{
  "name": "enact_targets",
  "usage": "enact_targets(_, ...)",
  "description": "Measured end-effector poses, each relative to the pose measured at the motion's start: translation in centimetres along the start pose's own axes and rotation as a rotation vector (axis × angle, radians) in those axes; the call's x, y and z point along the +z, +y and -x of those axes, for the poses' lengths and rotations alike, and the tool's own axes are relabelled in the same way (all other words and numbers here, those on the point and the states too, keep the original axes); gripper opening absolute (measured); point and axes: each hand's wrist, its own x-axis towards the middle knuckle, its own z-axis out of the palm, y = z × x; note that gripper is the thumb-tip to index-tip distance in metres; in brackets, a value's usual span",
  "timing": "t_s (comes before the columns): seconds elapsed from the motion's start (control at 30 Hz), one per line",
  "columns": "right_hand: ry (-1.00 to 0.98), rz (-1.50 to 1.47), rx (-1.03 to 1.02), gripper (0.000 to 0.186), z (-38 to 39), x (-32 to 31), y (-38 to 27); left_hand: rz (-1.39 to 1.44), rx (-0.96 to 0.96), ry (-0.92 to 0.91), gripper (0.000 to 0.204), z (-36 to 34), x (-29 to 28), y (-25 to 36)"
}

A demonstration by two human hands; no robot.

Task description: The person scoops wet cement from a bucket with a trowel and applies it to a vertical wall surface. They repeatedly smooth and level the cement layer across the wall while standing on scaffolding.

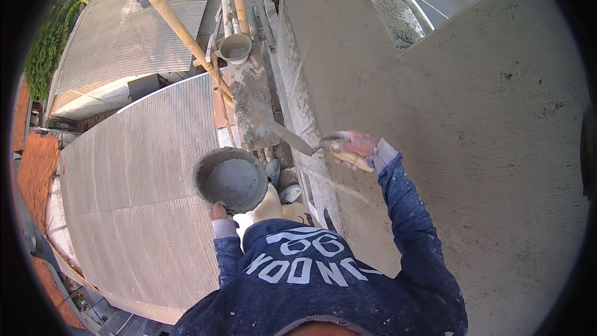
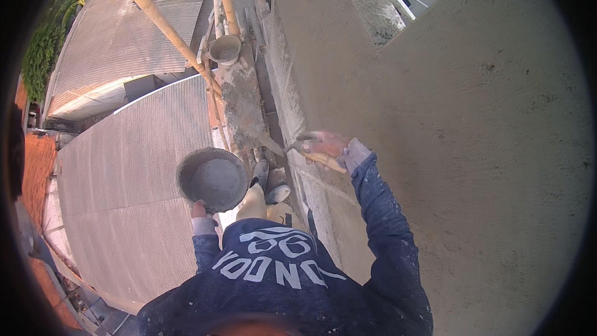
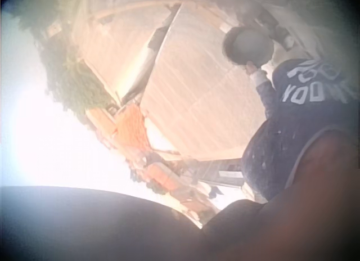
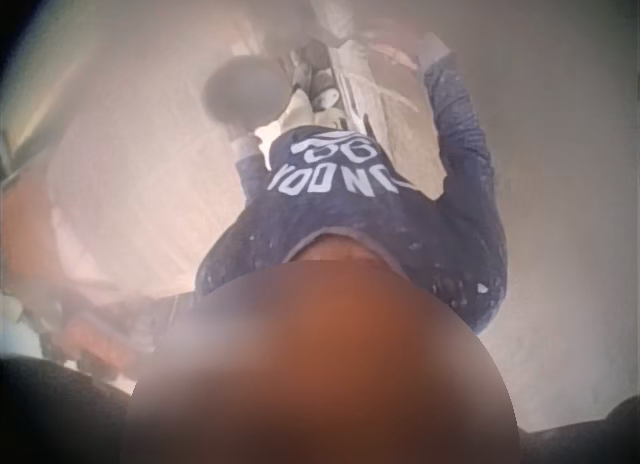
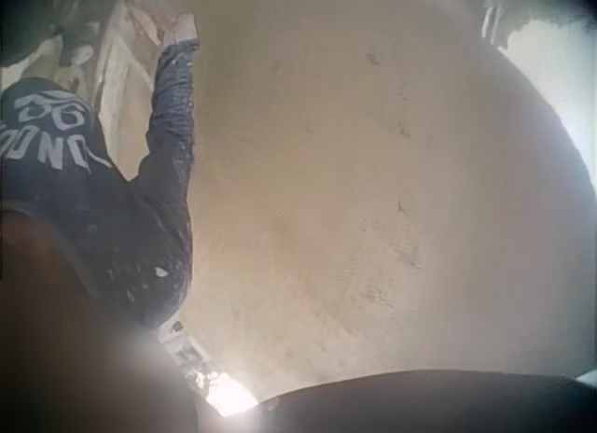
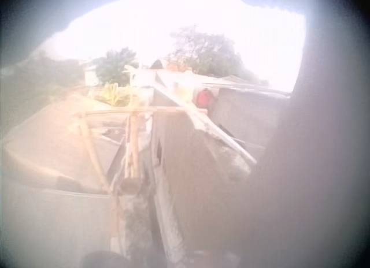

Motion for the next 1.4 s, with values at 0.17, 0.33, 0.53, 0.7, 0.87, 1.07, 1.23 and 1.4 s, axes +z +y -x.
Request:
enact_targets(0.17,0.871,0.281,0.211,0.057,-6.9,3.3,8.6,-0.23,0.183,-0.062,0.038,0.7,1.0,0.9)
enact_targets(0.33,0.657,0.404,0.048,0.057,0.3,10.2,10.3,0.18,0.133,-0.093,0.034,1.0,4.8,0.1)
enact_targets(0.53,0.425,0.848,0.014,0.056,0.0,13.3,6.9,0.028,0.31,-0.2,0.023,2.9,9.6,1.6)
enact_targets(0.7,0.347,0.842,0.115,0.051,-5.4,17.1,6.8,-0.101,0.415,-0.304,0.028,5.8,12.6,2.7)
enact_targets(0.87,0.42,0.476,0.09,0.056,-5.9,20.2,8.6,-0.186,0.462,-0.337,0.03,6.5,14.3,3.0)
enact_targets(1.07,0.506,0.46,0.134,0.06,-5.4,18.0,10.9,-0.219,0.444,-0.265,0.028,4.0,15.8,0.6)
enact_targets(1.23,0.502,0.607,0.12,0.058,-7.7,17.4,11.8,-0.127,0.424,-0.296,0.028,2.5,16.4,-0.2)
enact_targets(1.4,0.375,0.718,0.193,0.059,-10.2,17.9,11.6,-0.057,0.208,-0.342,0.028,-0.4,16.0,-0.5)
